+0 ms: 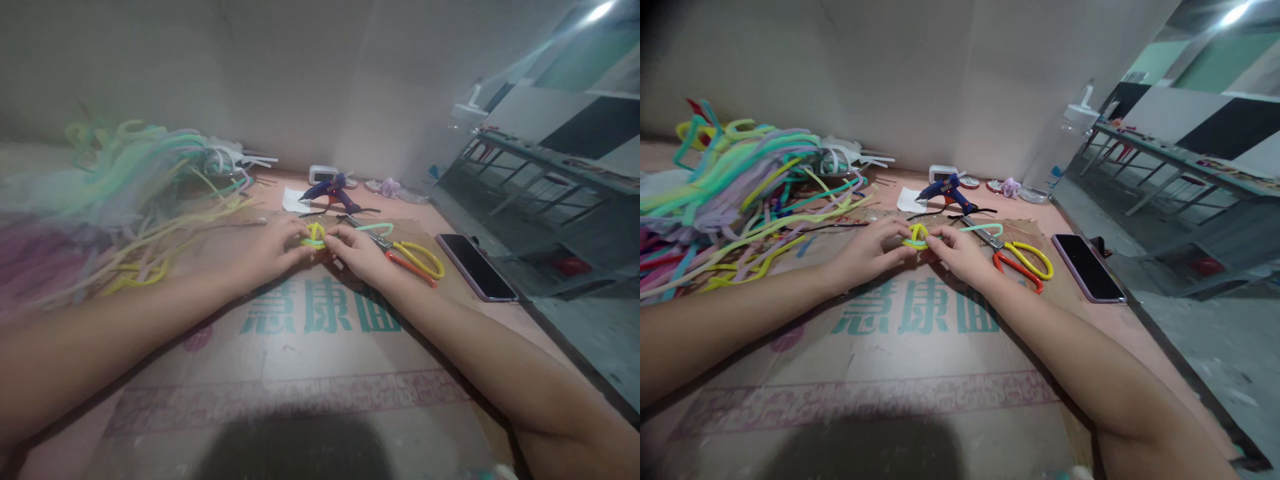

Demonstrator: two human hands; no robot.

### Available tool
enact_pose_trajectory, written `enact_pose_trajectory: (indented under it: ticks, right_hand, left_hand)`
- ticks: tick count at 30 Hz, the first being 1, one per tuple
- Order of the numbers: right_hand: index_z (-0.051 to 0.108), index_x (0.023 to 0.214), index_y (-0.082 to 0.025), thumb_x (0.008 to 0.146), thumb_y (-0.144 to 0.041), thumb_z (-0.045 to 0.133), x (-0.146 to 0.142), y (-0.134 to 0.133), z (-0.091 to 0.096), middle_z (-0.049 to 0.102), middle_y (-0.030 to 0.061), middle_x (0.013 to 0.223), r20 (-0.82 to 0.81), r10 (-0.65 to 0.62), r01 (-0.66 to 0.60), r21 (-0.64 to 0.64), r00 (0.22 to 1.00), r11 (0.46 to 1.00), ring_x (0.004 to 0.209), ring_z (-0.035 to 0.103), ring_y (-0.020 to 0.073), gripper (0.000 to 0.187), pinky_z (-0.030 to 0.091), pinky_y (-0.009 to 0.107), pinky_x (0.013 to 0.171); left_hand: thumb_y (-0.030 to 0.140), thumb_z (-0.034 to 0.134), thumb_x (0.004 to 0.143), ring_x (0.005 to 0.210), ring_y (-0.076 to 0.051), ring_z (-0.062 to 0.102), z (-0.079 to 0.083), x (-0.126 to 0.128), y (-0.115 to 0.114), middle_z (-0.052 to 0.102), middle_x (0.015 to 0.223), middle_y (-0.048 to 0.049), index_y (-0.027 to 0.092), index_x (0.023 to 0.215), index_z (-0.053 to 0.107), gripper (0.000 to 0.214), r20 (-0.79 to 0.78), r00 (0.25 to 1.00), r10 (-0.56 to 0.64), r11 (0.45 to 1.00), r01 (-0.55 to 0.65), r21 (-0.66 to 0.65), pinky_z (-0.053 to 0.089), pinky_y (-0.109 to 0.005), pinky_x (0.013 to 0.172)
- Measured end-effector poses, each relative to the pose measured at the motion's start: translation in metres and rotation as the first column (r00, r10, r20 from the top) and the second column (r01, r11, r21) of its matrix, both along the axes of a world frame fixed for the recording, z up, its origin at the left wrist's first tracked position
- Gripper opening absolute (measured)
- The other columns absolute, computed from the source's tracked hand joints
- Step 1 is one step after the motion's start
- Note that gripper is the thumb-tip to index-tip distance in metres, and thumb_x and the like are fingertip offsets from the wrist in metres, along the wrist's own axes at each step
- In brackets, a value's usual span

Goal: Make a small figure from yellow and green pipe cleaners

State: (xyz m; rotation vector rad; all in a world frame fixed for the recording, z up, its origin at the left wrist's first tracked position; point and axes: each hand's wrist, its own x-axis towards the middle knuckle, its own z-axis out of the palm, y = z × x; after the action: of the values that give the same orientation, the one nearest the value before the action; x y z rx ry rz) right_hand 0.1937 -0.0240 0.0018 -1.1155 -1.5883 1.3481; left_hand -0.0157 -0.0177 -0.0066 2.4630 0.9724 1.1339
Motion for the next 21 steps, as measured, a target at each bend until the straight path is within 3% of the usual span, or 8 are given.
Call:
enact_pose_trajectory:
  ticks: [9, 21]
  right_hand:
    - [0.059, 0.089, -0.021, 0.081, -0.048, 0.07, 0.0009, 0.0001, -0.0008, 0.071, 0.0002, 0.072, 0.006, -0.027, 0.027, -0.042, 1.0, 0.999, 0.063, 0.061, 0.013, 0.031, 0.048, 0.022, 0.053]
    - [0.059, 0.089, -0.021, 0.086, -0.043, 0.065, -0.0001, -0.0011, 0.0028, 0.068, -0.0006, 0.068, 0.074, -0.017, 0.015, 0.024, 0.997, 1.0, 0.054, 0.057, 0.0118, 0.023, 0.042, 0.02, 0.044]
  left_hand:
    - [0.034, 0.067, 0.088, 0.108, -0.023, 0.061, -0.0015, -0.0005, 0.0002, 0.066, 0.111, -0.0075, 0.019, 0.098, 0.059, 0.019, 0.048, 0.999, 0.019, 0.999, -0.02, 0.029, 0.047, -0.039, 0.096]
    - [0.036, 0.069, 0.088, 0.108, -0.022, 0.061, -0.0022, -0.0009, 0.0005, 0.067, 0.108, -0.0064, 0.02, 0.093, 0.063, 0.018, 0.047, 0.999, -0.01, 0.998, 0.007, 0.065, 0.048, -0.038, 0.095]
